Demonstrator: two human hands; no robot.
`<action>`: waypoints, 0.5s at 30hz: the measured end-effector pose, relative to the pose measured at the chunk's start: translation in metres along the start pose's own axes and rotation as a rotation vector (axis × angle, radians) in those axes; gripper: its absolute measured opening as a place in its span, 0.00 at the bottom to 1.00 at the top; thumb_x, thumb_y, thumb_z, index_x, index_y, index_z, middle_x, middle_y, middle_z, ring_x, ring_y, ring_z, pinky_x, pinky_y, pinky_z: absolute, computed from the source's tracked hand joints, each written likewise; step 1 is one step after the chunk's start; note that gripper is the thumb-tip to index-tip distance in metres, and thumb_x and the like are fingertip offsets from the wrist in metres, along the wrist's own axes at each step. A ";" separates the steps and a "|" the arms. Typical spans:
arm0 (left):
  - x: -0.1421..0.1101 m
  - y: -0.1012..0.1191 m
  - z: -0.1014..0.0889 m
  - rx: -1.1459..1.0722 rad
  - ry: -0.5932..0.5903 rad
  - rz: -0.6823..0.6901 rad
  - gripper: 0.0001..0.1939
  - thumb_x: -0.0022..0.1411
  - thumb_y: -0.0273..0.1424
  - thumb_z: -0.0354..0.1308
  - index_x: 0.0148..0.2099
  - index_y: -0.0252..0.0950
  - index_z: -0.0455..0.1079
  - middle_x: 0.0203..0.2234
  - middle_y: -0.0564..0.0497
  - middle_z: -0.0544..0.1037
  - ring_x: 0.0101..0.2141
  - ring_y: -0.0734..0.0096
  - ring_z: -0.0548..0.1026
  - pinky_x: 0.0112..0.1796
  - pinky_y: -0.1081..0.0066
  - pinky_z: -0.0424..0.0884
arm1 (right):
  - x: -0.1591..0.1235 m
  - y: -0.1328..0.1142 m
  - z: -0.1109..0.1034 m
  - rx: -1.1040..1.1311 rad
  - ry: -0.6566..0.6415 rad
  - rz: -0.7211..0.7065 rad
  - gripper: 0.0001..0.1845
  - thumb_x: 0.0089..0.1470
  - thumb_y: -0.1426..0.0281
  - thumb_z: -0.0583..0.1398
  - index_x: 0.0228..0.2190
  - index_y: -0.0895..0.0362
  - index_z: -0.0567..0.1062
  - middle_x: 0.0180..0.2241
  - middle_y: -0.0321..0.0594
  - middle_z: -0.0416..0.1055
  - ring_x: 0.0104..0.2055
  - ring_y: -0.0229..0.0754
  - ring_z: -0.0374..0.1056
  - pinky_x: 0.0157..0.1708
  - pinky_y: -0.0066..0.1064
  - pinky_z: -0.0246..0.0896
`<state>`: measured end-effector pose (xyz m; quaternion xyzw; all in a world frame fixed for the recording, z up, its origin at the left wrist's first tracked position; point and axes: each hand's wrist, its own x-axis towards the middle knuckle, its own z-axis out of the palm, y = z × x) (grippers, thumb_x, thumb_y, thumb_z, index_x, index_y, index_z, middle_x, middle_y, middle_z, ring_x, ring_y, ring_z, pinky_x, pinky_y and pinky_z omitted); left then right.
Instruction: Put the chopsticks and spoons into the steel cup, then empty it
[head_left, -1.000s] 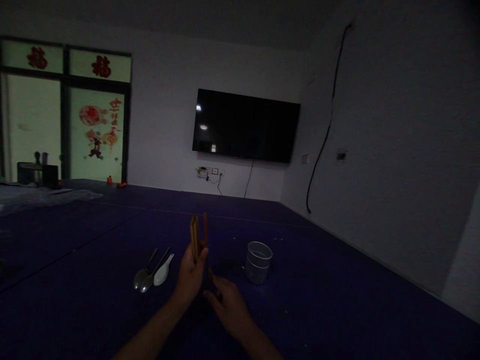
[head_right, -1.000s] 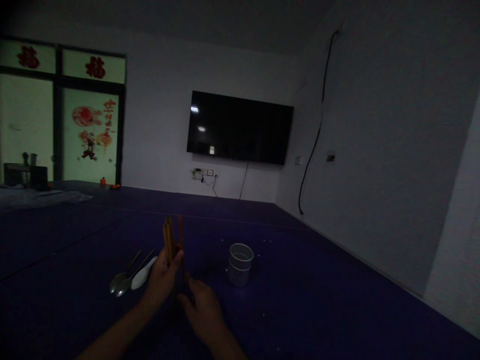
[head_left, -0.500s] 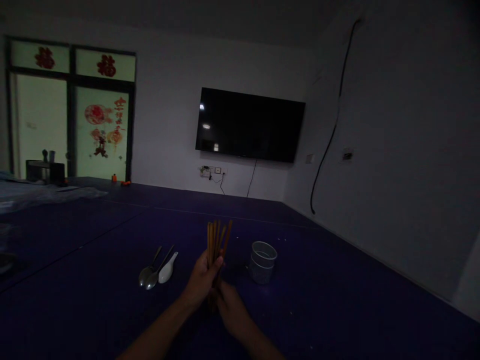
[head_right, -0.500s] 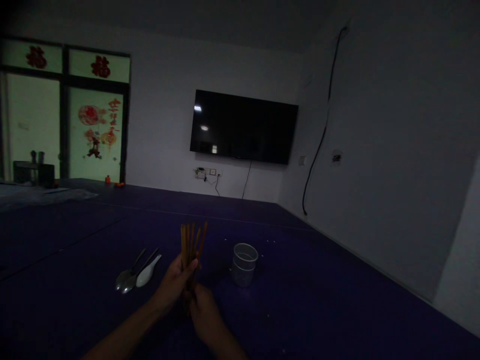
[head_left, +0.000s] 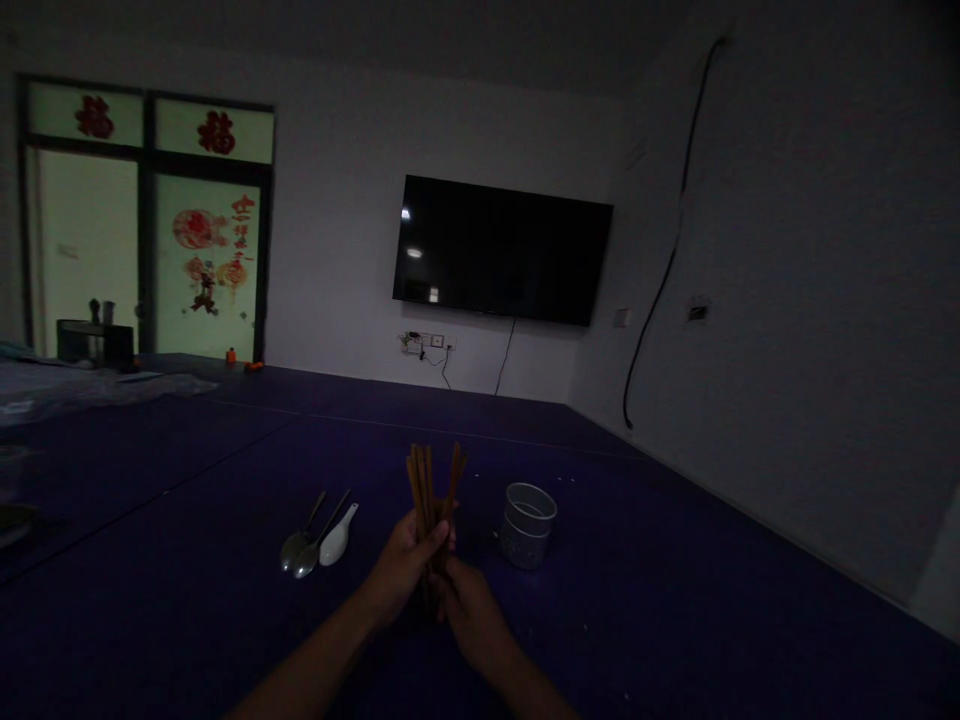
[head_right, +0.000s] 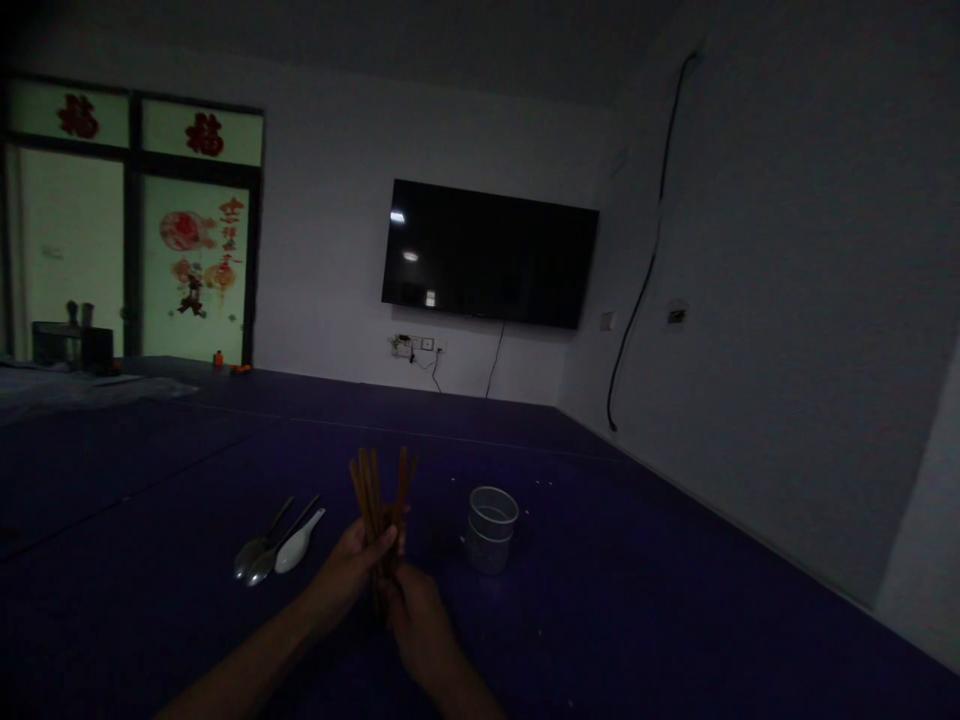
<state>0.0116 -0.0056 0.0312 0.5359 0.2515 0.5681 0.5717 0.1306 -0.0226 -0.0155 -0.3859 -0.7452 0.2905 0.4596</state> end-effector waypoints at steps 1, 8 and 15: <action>0.001 -0.001 -0.001 -0.001 -0.001 -0.007 0.31 0.46 0.49 0.65 0.47 0.34 0.69 0.24 0.55 0.69 0.26 0.76 0.67 0.29 0.75 0.61 | 0.000 0.001 0.000 -0.009 0.004 0.000 0.12 0.58 0.66 0.50 0.30 0.58 0.69 0.24 0.36 0.67 0.24 0.36 0.60 0.25 0.27 0.54; 0.003 -0.001 -0.003 0.028 -0.023 -0.003 0.27 0.47 0.49 0.64 0.40 0.34 0.66 0.21 0.58 0.64 0.23 0.79 0.62 0.26 0.77 0.58 | -0.002 0.004 0.002 -0.046 -0.011 0.010 0.13 0.60 0.62 0.49 0.33 0.57 0.69 0.26 0.37 0.67 0.28 0.38 0.63 0.28 0.28 0.57; 0.001 0.006 0.002 0.037 -0.005 0.065 0.24 0.49 0.50 0.62 0.34 0.36 0.63 0.21 0.58 0.65 0.24 0.78 0.63 0.27 0.76 0.60 | -0.003 -0.005 0.000 -0.014 0.014 -0.060 0.19 0.61 0.60 0.49 0.49 0.55 0.66 0.45 0.46 0.69 0.47 0.45 0.65 0.48 0.37 0.59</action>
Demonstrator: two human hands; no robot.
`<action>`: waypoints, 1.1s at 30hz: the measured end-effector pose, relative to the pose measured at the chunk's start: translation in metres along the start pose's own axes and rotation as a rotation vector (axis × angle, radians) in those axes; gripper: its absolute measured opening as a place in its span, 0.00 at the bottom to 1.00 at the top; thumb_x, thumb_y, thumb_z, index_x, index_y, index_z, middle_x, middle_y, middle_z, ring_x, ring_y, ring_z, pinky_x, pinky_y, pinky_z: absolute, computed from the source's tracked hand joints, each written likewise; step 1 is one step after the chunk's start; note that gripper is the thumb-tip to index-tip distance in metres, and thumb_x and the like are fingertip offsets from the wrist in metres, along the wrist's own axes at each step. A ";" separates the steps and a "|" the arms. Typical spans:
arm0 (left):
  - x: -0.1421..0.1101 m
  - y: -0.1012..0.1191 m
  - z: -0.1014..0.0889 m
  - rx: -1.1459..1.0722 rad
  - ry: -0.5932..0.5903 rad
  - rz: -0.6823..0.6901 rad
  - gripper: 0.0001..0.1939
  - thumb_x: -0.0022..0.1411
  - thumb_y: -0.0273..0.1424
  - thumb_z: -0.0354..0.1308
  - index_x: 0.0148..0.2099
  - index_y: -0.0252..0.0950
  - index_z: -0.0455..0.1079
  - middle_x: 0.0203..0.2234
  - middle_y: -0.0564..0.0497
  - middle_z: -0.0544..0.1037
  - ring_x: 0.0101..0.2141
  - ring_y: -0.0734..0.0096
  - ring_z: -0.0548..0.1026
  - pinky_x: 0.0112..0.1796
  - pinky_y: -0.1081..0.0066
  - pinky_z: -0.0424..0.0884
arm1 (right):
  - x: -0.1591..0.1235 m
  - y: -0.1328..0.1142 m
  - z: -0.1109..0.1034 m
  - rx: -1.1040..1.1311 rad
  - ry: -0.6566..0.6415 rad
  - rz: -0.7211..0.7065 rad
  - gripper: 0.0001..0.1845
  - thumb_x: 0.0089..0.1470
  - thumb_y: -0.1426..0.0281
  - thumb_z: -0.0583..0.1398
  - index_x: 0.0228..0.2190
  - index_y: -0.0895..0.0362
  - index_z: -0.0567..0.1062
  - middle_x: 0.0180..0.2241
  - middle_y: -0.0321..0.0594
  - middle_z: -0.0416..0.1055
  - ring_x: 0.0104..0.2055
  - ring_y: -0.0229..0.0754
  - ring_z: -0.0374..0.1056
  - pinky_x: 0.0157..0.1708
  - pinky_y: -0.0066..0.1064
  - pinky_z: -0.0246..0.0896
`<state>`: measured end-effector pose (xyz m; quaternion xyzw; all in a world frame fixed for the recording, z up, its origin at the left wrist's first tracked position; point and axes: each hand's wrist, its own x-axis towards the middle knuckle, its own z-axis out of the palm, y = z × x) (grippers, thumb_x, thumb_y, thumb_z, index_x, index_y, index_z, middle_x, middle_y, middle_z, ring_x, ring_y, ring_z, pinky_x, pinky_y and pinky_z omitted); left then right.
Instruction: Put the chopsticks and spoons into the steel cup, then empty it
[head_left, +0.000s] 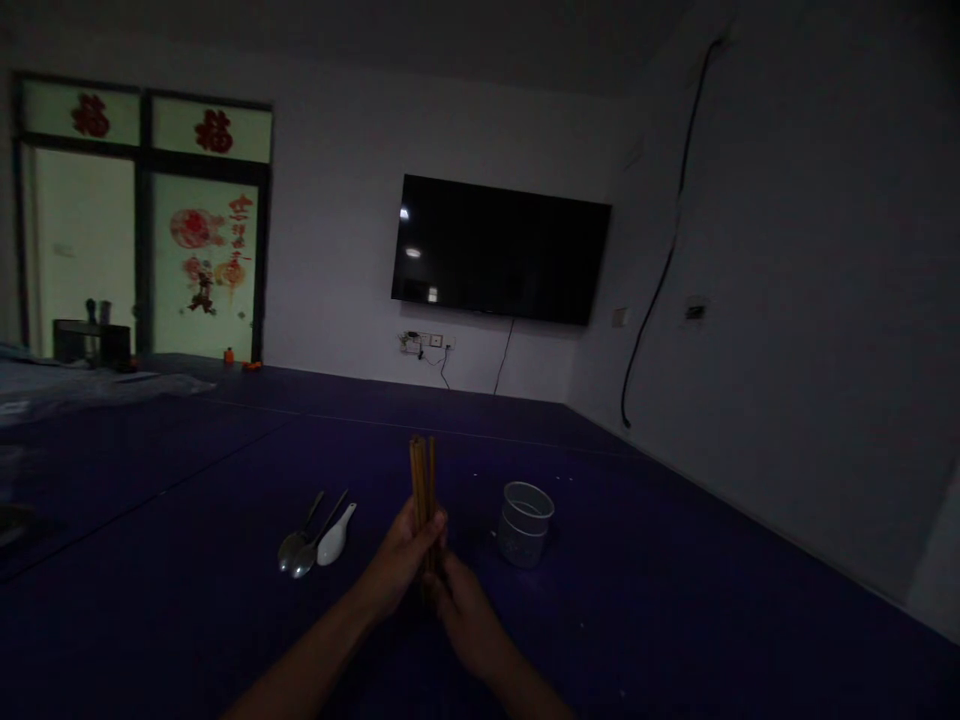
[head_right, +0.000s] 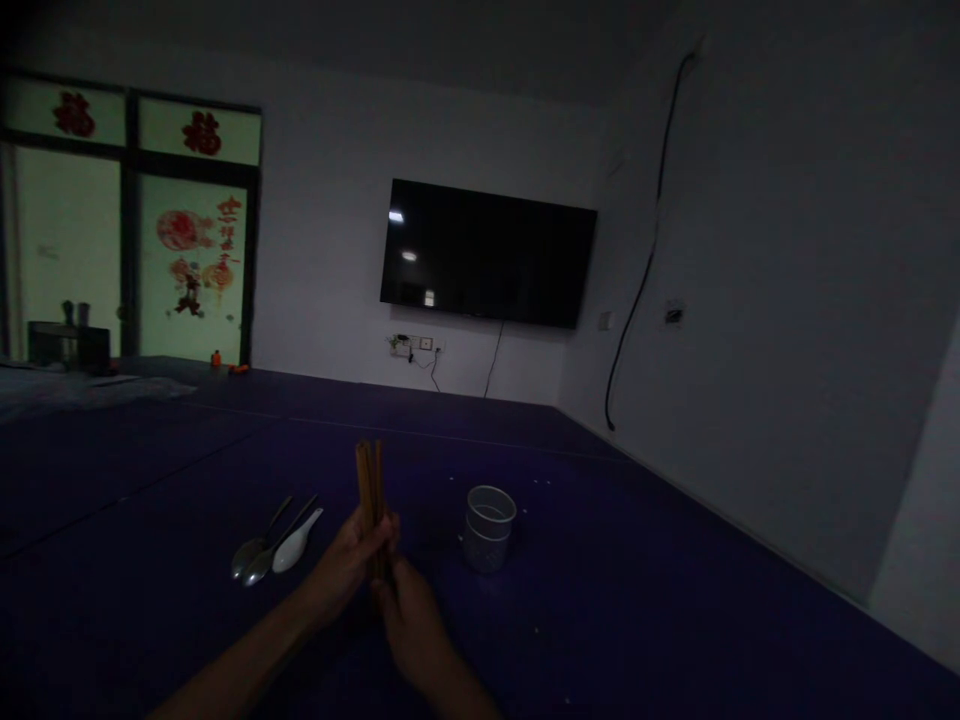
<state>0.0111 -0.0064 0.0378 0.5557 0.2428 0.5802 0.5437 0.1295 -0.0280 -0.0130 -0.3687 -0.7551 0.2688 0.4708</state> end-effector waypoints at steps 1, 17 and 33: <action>-0.001 0.000 0.001 0.005 0.010 -0.004 0.23 0.49 0.50 0.62 0.35 0.36 0.63 0.22 0.57 0.66 0.24 0.77 0.64 0.28 0.76 0.61 | 0.000 0.000 0.000 0.000 0.009 -0.002 0.20 0.61 0.60 0.49 0.50 0.55 0.66 0.47 0.47 0.68 0.49 0.46 0.65 0.49 0.38 0.58; -0.006 -0.004 0.004 0.055 -0.020 -0.031 0.26 0.51 0.51 0.59 0.44 0.36 0.69 0.38 0.46 0.79 0.42 0.63 0.73 0.46 0.68 0.64 | 0.004 -0.003 -0.002 0.073 0.050 -0.010 0.20 0.61 0.63 0.47 0.54 0.54 0.62 0.47 0.46 0.68 0.49 0.44 0.65 0.49 0.37 0.59; -0.003 -0.008 -0.002 0.114 -0.042 -0.075 0.26 0.50 0.53 0.59 0.35 0.33 0.73 0.34 0.44 0.80 0.36 0.63 0.74 0.39 0.69 0.66 | 0.001 -0.007 -0.003 -0.023 -0.026 0.037 0.15 0.57 0.68 0.52 0.46 0.56 0.67 0.41 0.43 0.70 0.43 0.45 0.67 0.44 0.37 0.61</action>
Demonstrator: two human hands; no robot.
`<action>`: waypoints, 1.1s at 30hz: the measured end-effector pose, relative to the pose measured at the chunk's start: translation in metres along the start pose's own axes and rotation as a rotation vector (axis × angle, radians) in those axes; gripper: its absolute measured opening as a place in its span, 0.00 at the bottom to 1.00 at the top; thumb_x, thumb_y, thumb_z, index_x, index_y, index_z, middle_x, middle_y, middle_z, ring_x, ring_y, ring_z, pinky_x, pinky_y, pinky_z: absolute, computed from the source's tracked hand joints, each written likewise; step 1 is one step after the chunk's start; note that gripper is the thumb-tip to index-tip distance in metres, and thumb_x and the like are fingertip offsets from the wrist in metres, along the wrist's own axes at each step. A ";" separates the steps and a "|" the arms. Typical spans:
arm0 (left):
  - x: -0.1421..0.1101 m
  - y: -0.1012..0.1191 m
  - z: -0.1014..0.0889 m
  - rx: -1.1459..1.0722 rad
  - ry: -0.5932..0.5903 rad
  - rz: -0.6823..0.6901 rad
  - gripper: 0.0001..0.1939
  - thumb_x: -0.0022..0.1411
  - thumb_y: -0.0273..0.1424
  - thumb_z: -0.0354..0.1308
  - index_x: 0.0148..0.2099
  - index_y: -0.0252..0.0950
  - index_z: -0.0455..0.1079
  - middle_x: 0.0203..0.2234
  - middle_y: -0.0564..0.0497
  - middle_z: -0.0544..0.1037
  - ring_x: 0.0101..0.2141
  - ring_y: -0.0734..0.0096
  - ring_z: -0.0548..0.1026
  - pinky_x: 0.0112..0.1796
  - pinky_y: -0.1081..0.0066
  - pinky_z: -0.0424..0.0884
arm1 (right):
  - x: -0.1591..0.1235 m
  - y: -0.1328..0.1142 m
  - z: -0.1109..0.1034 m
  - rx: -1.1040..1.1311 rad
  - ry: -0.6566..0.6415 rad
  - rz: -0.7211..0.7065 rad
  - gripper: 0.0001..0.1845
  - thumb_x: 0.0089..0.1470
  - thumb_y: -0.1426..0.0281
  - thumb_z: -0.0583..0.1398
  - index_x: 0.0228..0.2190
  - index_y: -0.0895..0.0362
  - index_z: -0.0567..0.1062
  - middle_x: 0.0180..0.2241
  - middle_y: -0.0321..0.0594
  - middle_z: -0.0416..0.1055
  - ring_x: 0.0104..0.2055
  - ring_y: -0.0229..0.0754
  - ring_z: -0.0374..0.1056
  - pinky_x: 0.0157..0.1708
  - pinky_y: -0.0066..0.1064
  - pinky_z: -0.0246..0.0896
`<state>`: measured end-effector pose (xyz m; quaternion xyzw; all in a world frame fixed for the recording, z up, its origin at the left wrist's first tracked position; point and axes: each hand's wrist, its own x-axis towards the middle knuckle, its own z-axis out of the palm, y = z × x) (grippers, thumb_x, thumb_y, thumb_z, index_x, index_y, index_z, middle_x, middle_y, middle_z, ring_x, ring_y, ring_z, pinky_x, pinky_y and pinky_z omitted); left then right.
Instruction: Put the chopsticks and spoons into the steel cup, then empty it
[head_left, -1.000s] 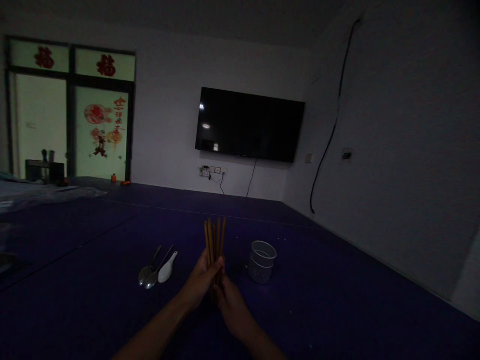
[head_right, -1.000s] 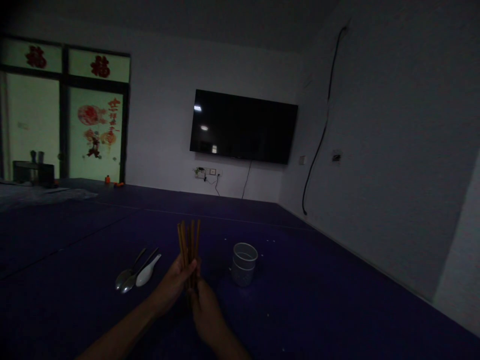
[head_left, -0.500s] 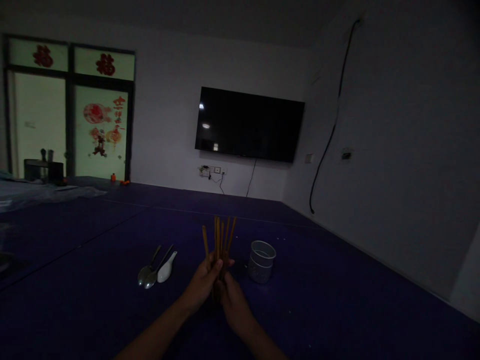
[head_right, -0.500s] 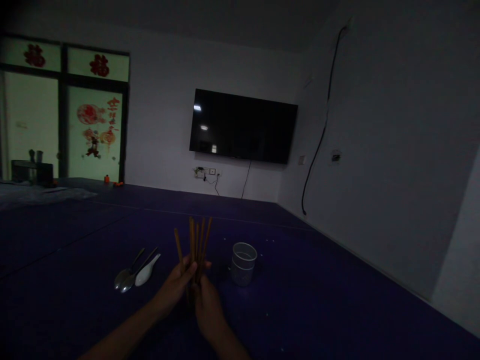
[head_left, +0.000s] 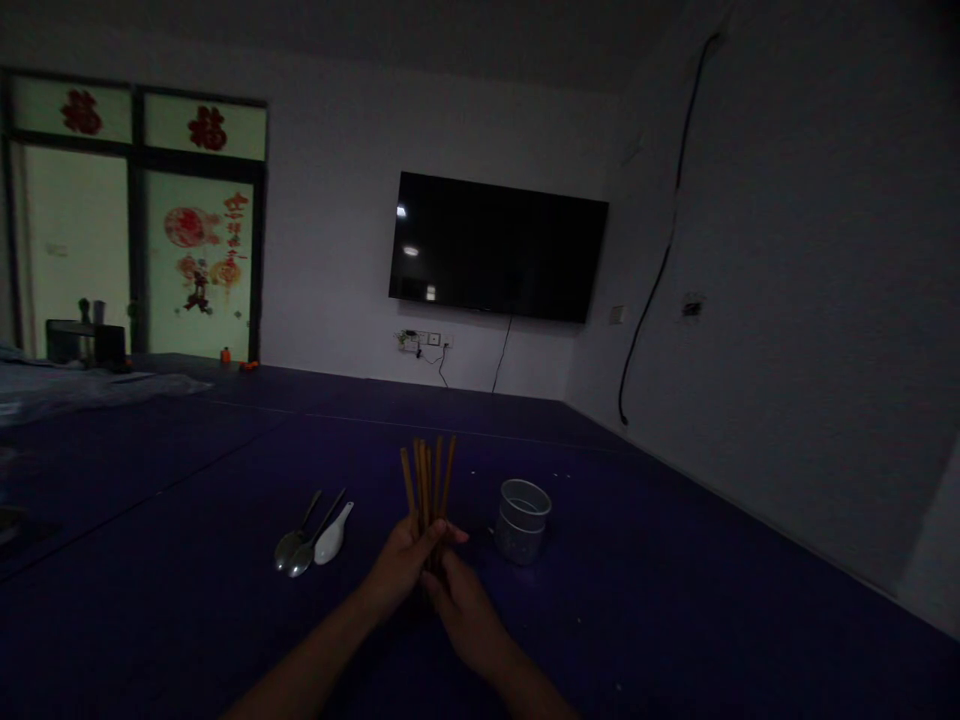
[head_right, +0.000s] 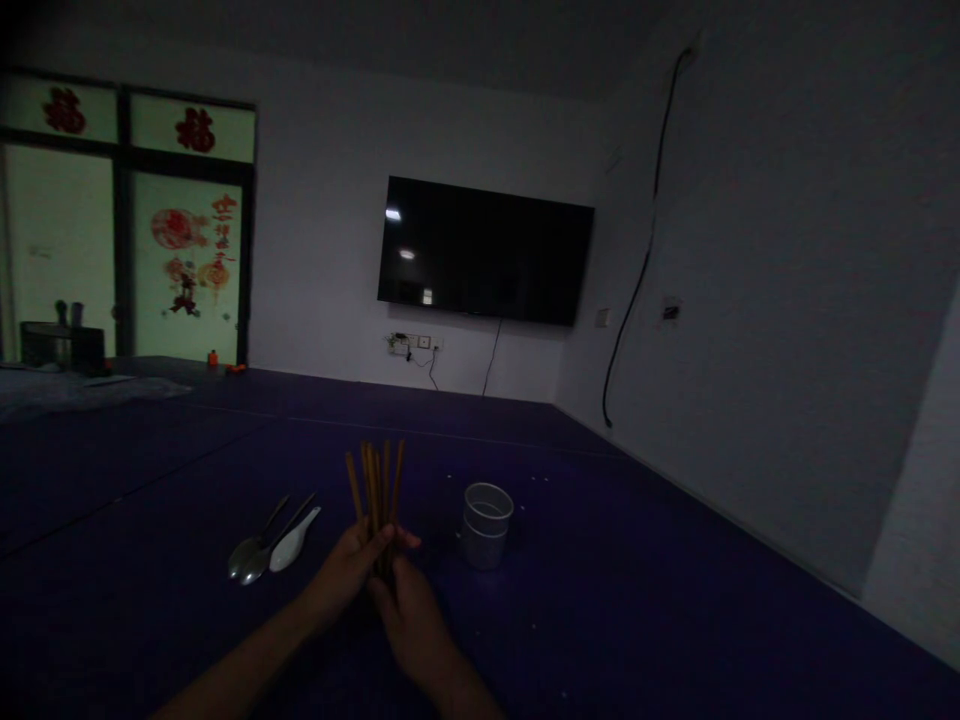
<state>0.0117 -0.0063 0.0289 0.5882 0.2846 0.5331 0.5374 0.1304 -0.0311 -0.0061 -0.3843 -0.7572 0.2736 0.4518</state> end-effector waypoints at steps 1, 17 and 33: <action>0.000 0.001 0.000 0.024 0.000 0.003 0.26 0.50 0.53 0.58 0.34 0.33 0.74 0.34 0.44 0.79 0.36 0.63 0.74 0.39 0.69 0.66 | 0.000 0.000 0.000 0.010 -0.002 -0.007 0.15 0.56 0.68 0.53 0.46 0.56 0.67 0.42 0.44 0.70 0.45 0.46 0.66 0.45 0.37 0.60; -0.001 0.001 0.002 -0.065 -0.044 -0.070 0.27 0.46 0.50 0.64 0.41 0.34 0.70 0.34 0.44 0.80 0.36 0.63 0.75 0.37 0.70 0.67 | 0.004 0.009 0.001 0.031 0.048 0.016 0.09 0.51 0.73 0.52 0.34 0.57 0.71 0.29 0.39 0.71 0.31 0.42 0.67 0.30 0.31 0.62; 0.001 -0.001 -0.001 -0.098 0.013 -0.030 0.26 0.45 0.46 0.66 0.41 0.32 0.75 0.33 0.43 0.80 0.36 0.60 0.77 0.42 0.64 0.69 | 0.005 0.025 -0.005 0.017 0.021 0.045 0.14 0.58 0.59 0.52 0.34 0.57 0.70 0.27 0.36 0.68 0.28 0.39 0.62 0.28 0.29 0.56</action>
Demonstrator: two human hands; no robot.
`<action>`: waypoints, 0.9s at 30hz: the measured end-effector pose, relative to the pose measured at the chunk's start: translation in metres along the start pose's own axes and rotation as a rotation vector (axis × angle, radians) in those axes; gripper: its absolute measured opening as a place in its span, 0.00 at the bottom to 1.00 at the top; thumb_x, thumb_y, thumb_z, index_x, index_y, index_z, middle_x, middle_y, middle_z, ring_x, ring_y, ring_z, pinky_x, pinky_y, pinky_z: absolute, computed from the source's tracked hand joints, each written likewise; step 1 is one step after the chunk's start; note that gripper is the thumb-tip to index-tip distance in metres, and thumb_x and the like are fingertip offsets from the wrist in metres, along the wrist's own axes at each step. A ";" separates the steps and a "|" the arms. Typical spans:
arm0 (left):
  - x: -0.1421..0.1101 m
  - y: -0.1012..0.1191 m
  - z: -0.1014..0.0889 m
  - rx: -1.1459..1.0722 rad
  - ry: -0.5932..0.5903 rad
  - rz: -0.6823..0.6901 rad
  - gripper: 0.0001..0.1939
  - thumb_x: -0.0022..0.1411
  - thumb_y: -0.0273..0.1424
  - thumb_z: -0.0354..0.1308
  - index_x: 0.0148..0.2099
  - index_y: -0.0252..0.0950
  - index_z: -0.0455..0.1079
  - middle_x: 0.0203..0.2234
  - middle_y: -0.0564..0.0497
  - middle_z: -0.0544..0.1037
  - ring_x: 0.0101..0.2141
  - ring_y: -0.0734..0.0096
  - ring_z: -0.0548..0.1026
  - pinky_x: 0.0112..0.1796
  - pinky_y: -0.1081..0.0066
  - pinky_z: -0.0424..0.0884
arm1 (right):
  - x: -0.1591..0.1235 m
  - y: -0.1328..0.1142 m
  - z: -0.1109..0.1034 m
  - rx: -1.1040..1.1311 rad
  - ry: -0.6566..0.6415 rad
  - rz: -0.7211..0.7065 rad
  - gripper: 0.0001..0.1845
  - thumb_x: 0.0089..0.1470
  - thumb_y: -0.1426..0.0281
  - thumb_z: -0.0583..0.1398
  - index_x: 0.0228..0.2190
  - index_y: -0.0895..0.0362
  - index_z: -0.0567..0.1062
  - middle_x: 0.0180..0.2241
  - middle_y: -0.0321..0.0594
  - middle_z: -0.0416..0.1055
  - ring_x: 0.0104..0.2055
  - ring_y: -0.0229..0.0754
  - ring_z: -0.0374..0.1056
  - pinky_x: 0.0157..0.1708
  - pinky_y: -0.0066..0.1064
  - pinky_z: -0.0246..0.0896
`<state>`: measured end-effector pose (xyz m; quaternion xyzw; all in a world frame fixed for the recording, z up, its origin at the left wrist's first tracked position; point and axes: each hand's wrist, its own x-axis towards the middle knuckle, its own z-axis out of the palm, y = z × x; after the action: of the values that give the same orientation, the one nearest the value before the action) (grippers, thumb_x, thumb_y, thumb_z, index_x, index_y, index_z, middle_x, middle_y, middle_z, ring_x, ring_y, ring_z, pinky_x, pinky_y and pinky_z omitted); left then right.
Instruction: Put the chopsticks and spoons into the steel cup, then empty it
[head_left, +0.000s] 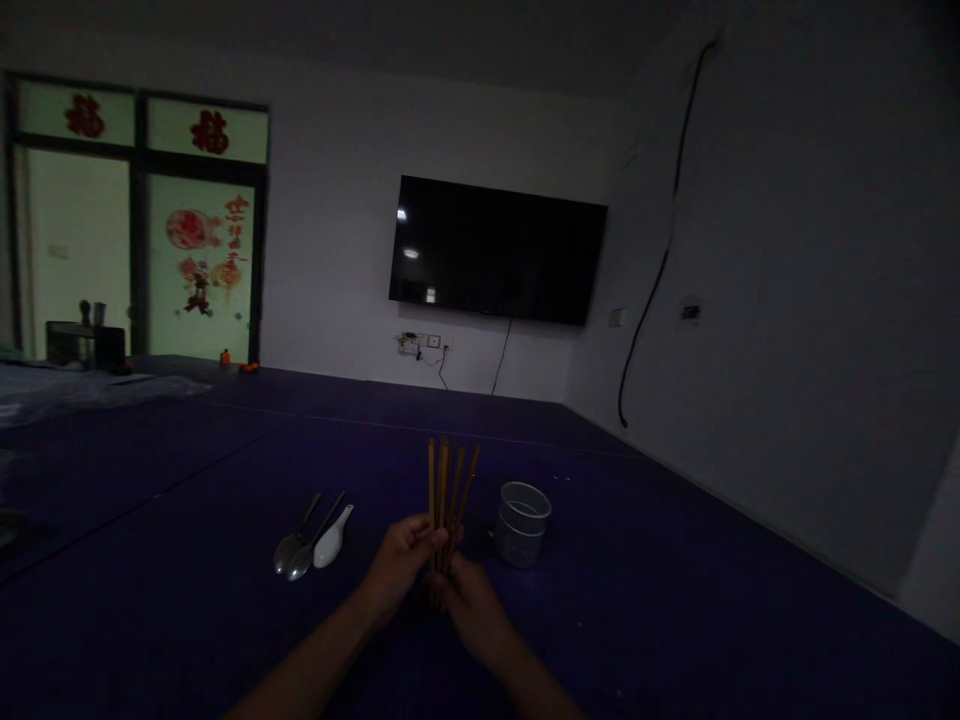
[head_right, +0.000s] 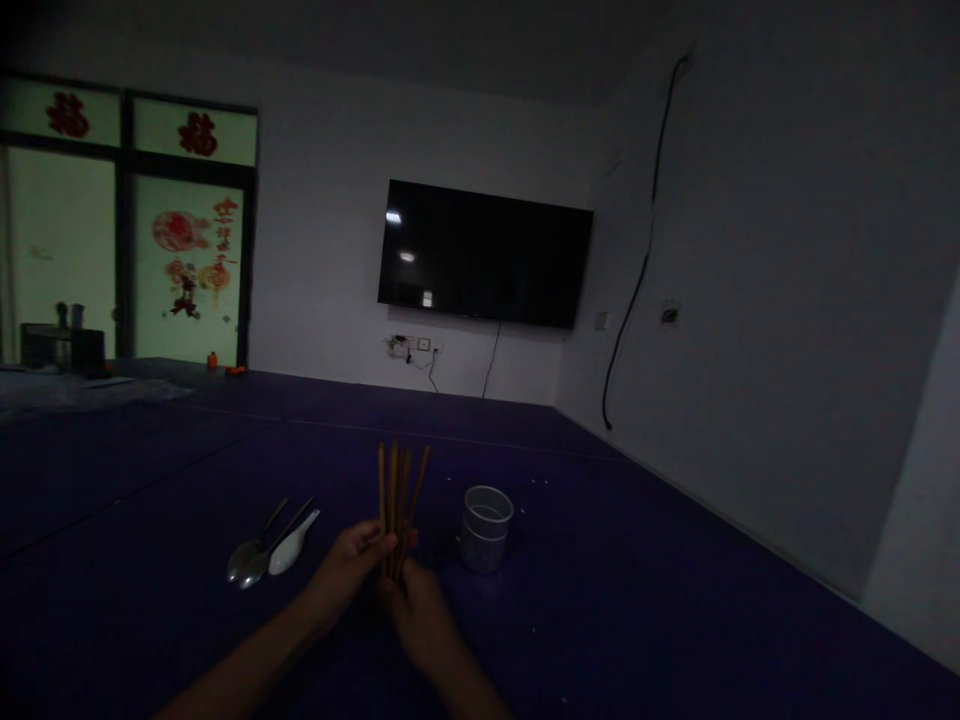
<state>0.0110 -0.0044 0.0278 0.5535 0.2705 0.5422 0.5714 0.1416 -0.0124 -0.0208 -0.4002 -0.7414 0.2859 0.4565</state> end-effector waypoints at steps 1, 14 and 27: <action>0.000 0.000 0.000 0.009 -0.002 0.003 0.26 0.45 0.46 0.66 0.41 0.32 0.75 0.33 0.43 0.80 0.36 0.59 0.77 0.42 0.64 0.69 | 0.000 0.001 -0.001 -0.004 -0.013 0.003 0.15 0.58 0.59 0.52 0.33 0.57 0.70 0.27 0.36 0.67 0.28 0.38 0.62 0.28 0.29 0.55; -0.001 0.004 0.000 0.049 -0.012 0.020 0.24 0.48 0.47 0.64 0.39 0.33 0.75 0.35 0.43 0.80 0.39 0.58 0.76 0.46 0.61 0.67 | -0.001 -0.004 -0.004 -0.087 -0.021 0.030 0.25 0.60 0.52 0.46 0.33 0.58 0.71 0.25 0.36 0.67 0.26 0.37 0.61 0.27 0.28 0.53; 0.000 0.006 0.000 0.043 0.025 0.075 0.26 0.46 0.46 0.65 0.43 0.32 0.73 0.36 0.43 0.80 0.39 0.58 0.77 0.43 0.64 0.69 | 0.000 -0.002 -0.003 -0.156 0.036 0.035 0.26 0.60 0.51 0.46 0.31 0.57 0.72 0.27 0.40 0.70 0.30 0.40 0.64 0.31 0.28 0.56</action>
<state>0.0095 -0.0058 0.0336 0.5688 0.2684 0.5639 0.5353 0.1437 -0.0131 -0.0178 -0.4525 -0.7461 0.2281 0.4319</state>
